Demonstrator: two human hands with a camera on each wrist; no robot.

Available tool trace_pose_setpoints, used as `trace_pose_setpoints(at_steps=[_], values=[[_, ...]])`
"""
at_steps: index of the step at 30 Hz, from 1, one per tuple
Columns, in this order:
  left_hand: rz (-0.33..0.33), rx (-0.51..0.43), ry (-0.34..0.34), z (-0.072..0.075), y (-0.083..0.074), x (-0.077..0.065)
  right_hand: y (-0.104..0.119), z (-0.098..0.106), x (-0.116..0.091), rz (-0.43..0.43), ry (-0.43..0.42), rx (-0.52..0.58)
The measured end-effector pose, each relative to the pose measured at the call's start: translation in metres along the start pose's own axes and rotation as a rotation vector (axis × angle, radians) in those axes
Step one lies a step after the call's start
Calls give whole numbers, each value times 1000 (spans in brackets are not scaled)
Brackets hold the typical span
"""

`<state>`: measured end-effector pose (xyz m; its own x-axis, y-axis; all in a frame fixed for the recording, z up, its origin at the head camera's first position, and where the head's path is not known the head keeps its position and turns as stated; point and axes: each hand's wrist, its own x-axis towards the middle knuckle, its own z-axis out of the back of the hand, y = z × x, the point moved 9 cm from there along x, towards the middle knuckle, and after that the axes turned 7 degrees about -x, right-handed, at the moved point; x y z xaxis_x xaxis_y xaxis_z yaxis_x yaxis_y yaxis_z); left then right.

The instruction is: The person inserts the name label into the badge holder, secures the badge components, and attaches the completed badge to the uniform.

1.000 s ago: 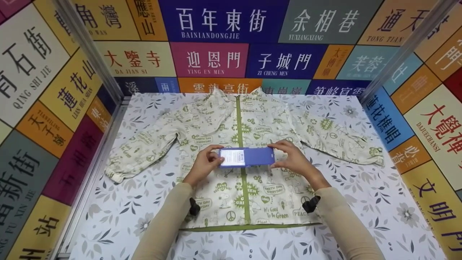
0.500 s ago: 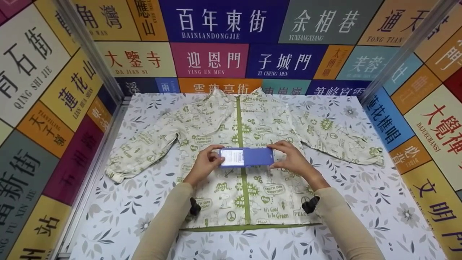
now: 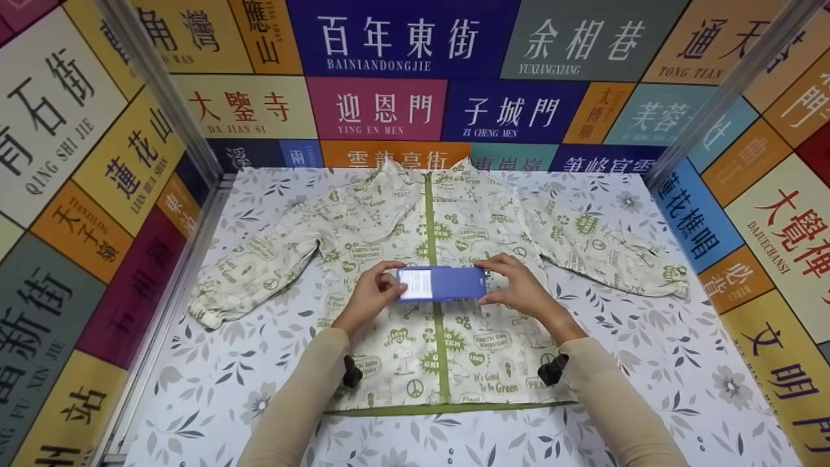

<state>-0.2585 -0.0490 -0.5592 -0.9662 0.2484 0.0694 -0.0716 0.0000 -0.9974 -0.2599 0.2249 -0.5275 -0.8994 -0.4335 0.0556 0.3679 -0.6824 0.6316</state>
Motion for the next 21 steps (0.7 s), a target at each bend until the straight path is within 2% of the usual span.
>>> trace_pose_setpoints(at_steps=[17, 21], values=[[44, 6, 29, -10, 5, -2, 13, -12, 5, 5, -16, -36], [58, 50, 33, -10, 8, 0, 13, -15, 5, 8, -11, -23]])
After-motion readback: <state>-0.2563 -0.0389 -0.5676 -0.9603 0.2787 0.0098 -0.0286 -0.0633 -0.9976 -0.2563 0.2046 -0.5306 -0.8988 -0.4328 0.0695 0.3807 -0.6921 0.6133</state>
